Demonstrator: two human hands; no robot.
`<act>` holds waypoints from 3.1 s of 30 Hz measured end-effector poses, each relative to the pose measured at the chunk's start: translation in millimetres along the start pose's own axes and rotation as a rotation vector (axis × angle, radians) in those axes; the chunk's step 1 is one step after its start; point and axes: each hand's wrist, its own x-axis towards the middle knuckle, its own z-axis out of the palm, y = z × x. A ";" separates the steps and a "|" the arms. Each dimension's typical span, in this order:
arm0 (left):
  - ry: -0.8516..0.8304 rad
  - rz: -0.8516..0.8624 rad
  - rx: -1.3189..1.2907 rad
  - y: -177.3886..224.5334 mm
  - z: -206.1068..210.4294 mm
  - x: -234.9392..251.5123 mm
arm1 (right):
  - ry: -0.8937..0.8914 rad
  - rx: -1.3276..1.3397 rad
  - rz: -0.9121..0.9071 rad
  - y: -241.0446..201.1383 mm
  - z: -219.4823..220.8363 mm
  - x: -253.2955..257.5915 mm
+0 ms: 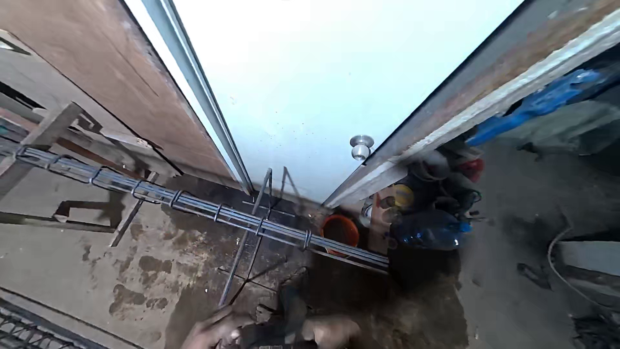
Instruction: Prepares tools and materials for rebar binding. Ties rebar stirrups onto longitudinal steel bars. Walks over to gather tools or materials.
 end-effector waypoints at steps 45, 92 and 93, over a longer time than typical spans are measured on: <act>0.923 -0.510 -1.367 73.9 78.9 -32.3 | 1.076 -0.934 -0.251 13.6 143.2 51.9; 0.078 -1.385 -0.571 -127.9 162.0 203.9 | 0.794 -0.426 0.857 65.1 -237.2 -100.0; -0.074 -1.323 -0.448 -124.8 152.6 202.7 | 0.836 -0.445 0.854 57.2 -233.8 -98.4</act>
